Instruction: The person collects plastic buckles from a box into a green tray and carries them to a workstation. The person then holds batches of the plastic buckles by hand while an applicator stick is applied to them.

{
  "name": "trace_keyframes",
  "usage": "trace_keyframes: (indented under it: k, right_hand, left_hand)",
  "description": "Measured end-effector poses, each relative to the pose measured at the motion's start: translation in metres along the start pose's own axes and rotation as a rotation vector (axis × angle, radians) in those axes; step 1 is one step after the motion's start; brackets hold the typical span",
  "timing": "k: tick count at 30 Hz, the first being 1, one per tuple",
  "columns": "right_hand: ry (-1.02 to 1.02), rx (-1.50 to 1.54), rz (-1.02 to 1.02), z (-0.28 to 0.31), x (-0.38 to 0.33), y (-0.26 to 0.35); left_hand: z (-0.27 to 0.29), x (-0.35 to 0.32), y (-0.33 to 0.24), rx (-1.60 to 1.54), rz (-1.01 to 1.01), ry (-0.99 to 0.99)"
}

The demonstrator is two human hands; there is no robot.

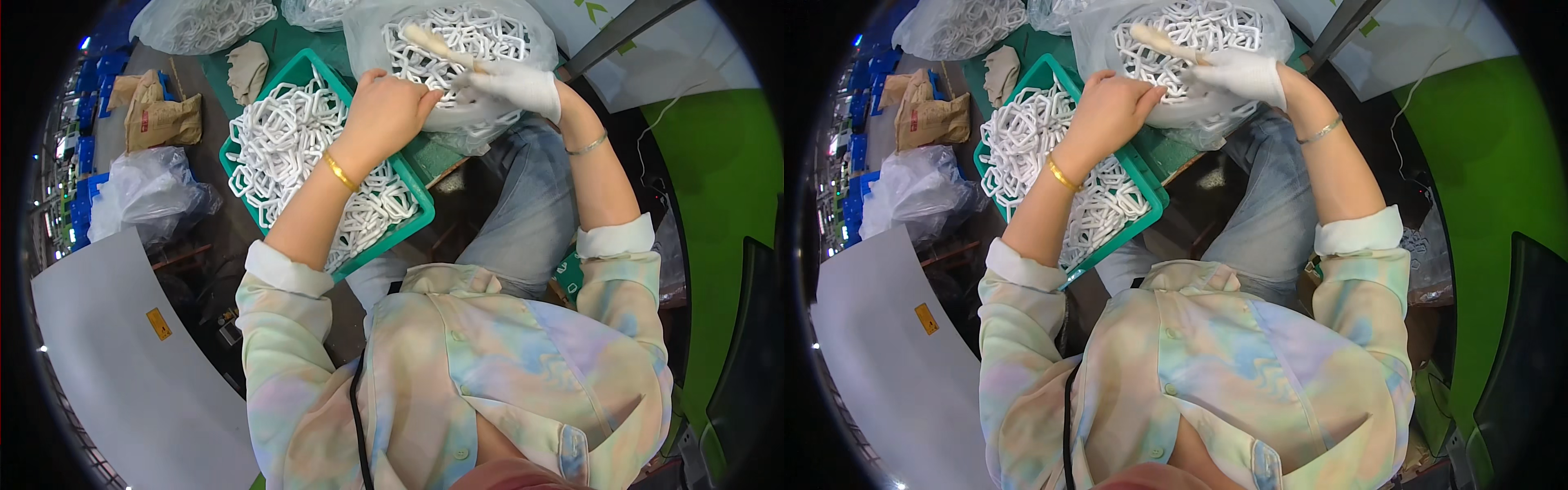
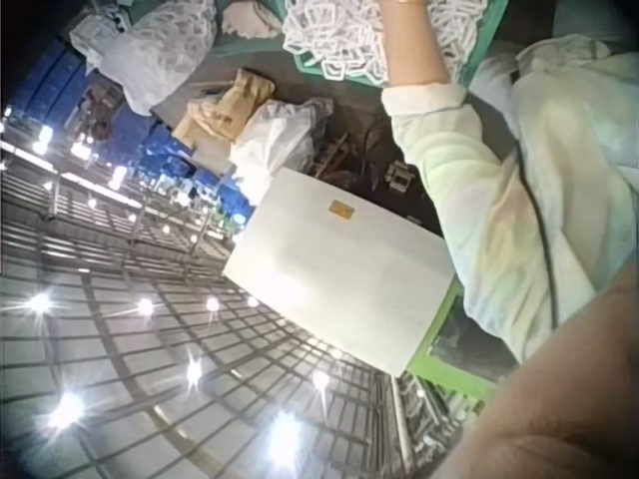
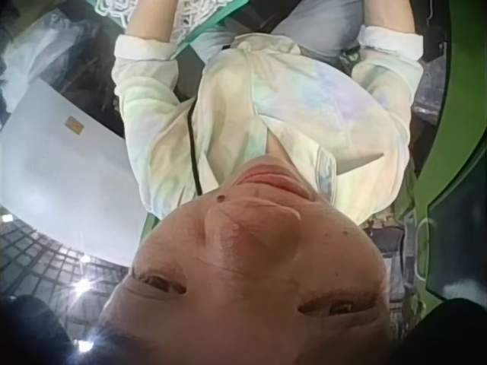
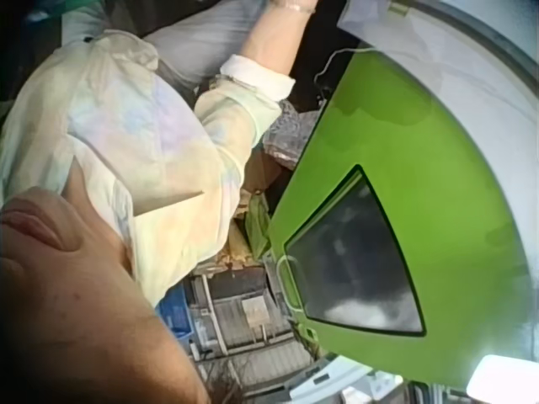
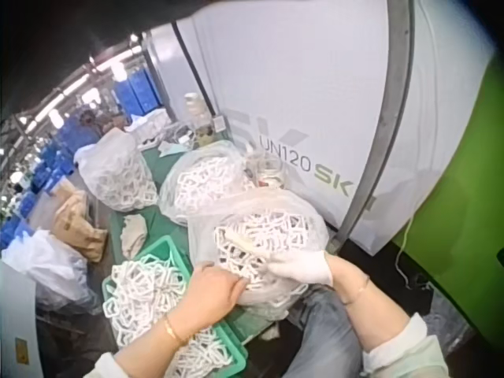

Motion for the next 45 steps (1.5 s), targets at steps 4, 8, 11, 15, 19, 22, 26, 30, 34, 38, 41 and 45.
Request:
trace_keyframes:
  k: [4, 8, 11, 15, 19, 22, 26, 30, 34, 38, 41, 45]
  right_hand:
    - [0.098, 0.093, 0.052, -0.005, 0.004, -0.005]
    - [-0.118, -0.022, 0.009, 0.016, 0.015, 0.001]
    - [-0.358, -0.103, -0.035, 0.044, 0.022, 0.001]
    - [-0.258, -0.31, 0.203, 0.011, 0.01, 0.024]
    - [-0.032, -0.385, 0.082, -0.035, -0.015, 0.02]
    - [-0.019, -0.416, -0.042, -0.03, -0.024, -0.012]
    - [-0.173, -0.104, 0.221, -0.017, -0.075, 0.019]
    - [-0.451, 0.116, 0.14, 0.012, -0.111, 0.0]
    - [-0.535, 0.386, 0.048, -0.007, -0.121, -0.035]
    - [-0.505, 0.525, -0.031, -0.041, -0.124, -0.046]
    - [-0.472, 0.583, -0.066, -0.059, -0.12, -0.05]
    - [-0.431, 0.573, -0.068, -0.069, -0.11, -0.044]
  left_hand:
    - [-0.021, -0.015, -0.007, -0.08, -0.038, 0.154]
    - [-0.038, -0.023, -0.01, -0.135, -0.033, 0.163]
    - [-0.044, -0.02, -0.014, -0.045, -0.026, 0.358]
    - [-0.004, -0.024, -0.019, 0.0, -0.097, 0.002]
    - [0.003, -0.026, 0.027, -0.03, 0.137, -0.194]
    - [0.012, -0.026, 0.025, -0.044, 0.109, -0.253]
    - [0.053, -0.044, 0.006, -0.198, 0.085, -0.317]
    - [0.084, -0.093, 0.022, -0.251, 0.265, -0.423]
    - [0.059, -0.156, 0.032, -0.186, 0.368, -0.244]
    - [0.08, -0.184, 0.022, 0.009, 0.417, -0.431]
    - [0.093, -0.206, 0.049, 0.117, 0.54, -0.603]
    - [0.088, -0.234, 0.124, 0.244, 0.605, -0.722]
Point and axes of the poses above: each hand's wrist, its own x-axis towards the middle knuckle, its own z-axis out of the back of the hand, y = z × x, the point moved 10 cm from there along x, towards the middle knuckle, and after that the axes turned 10 degrees about -z, right-handed, at the moved point
